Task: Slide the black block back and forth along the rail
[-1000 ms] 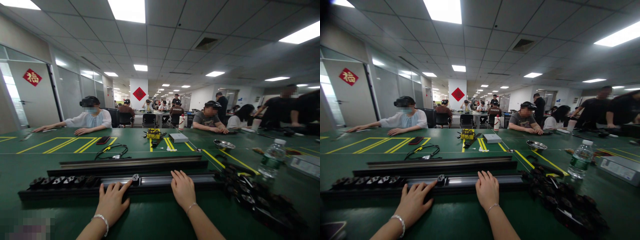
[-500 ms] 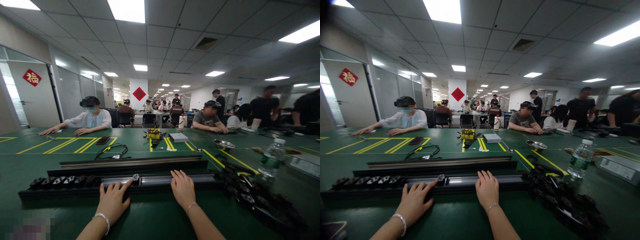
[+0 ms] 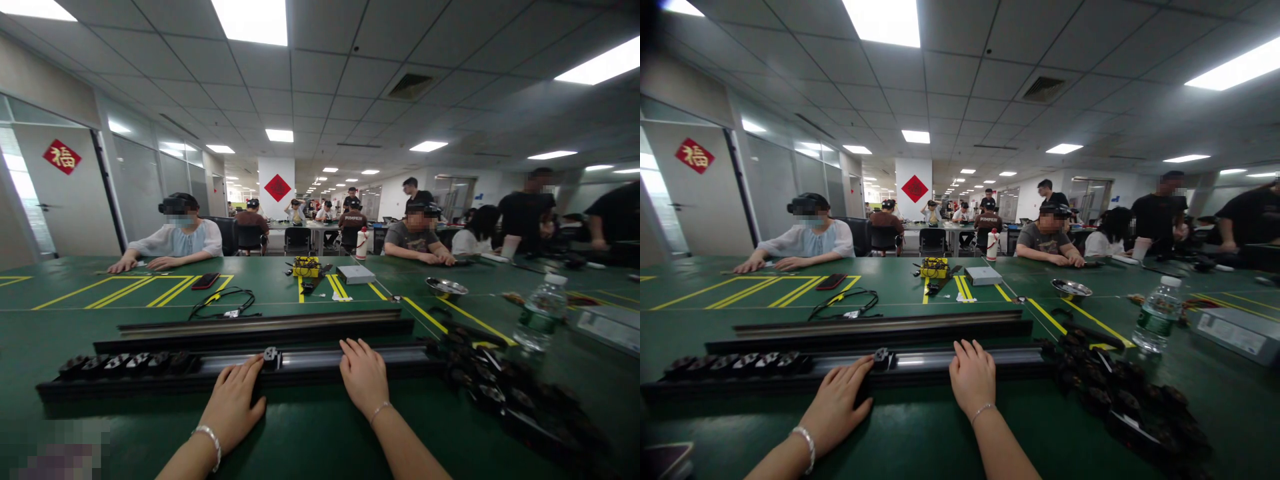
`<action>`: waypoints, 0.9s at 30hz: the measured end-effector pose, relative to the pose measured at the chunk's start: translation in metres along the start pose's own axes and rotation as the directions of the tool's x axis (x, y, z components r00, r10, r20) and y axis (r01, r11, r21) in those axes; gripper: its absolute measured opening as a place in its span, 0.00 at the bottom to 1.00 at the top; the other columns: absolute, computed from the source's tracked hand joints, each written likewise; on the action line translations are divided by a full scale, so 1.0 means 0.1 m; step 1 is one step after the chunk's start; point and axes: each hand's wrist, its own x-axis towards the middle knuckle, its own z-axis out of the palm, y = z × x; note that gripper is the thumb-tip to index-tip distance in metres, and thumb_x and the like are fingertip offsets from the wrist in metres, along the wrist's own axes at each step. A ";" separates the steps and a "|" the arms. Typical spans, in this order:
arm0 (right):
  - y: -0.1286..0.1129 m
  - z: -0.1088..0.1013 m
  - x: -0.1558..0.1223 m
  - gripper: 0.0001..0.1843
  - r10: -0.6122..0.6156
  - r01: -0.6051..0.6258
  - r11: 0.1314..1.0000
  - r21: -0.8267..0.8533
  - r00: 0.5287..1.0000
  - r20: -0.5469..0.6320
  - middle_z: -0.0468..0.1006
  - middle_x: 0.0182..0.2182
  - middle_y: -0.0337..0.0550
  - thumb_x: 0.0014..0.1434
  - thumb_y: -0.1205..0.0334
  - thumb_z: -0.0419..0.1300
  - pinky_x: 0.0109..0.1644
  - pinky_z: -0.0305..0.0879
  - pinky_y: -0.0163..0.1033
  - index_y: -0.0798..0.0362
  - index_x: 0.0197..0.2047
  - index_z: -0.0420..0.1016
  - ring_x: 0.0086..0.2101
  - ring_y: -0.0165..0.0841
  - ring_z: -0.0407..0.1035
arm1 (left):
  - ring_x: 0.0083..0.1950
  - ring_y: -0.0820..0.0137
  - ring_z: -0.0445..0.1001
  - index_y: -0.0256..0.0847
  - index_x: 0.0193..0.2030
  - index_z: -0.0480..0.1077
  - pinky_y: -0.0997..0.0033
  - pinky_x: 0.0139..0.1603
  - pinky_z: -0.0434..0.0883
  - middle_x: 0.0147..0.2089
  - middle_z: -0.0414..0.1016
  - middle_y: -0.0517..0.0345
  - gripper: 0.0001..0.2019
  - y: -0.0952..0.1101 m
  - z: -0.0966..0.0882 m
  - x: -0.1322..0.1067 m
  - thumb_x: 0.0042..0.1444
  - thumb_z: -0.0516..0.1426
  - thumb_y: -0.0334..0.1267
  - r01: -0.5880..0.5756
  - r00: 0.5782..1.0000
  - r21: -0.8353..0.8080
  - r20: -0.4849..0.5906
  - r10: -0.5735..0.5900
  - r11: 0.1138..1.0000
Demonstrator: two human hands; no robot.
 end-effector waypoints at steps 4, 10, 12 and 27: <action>0.00 0.01 0.00 0.22 0.003 -0.003 1.000 0.000 1.000 0.009 0.66 0.53 0.35 0.58 0.60 0.41 0.55 0.44 0.41 0.43 0.54 0.65 0.55 0.33 0.52 | 0.60 0.66 0.58 0.45 0.59 0.55 0.61 0.61 0.48 0.63 0.57 0.58 0.29 0.01 -0.02 0.00 0.47 0.49 0.41 0.004 1.000 -0.008 0.022 -0.003 1.000; 0.01 0.02 0.00 0.22 -0.004 0.004 1.000 0.009 1.000 -0.016 0.67 0.53 0.36 0.58 0.60 0.42 0.55 0.45 0.41 0.44 0.53 0.66 0.55 0.33 0.53 | 0.59 0.67 0.58 0.46 0.58 0.55 0.62 0.60 0.47 0.62 0.57 0.60 0.29 0.05 -0.04 0.01 0.46 0.49 0.41 0.018 1.000 -0.013 0.021 -0.018 1.000; 0.01 0.02 0.00 0.22 -0.003 0.004 1.000 0.008 1.000 -0.015 0.67 0.53 0.36 0.58 0.60 0.42 0.55 0.44 0.42 0.44 0.53 0.66 0.55 0.33 0.53 | 0.59 0.66 0.58 0.46 0.58 0.56 0.62 0.60 0.47 0.62 0.57 0.60 0.29 0.05 -0.04 0.01 0.47 0.49 0.42 0.020 1.000 -0.010 0.015 -0.020 1.000; -0.01 0.00 0.00 0.22 0.012 -0.012 1.000 -0.003 1.000 0.023 0.66 0.54 0.36 0.58 0.61 0.42 0.55 0.44 0.42 0.43 0.54 0.65 0.56 0.34 0.52 | 0.58 0.64 0.58 0.46 0.58 0.57 0.59 0.60 0.45 0.62 0.57 0.58 0.29 0.10 -0.04 0.02 0.46 0.48 0.44 0.055 0.997 0.031 0.044 -0.057 0.998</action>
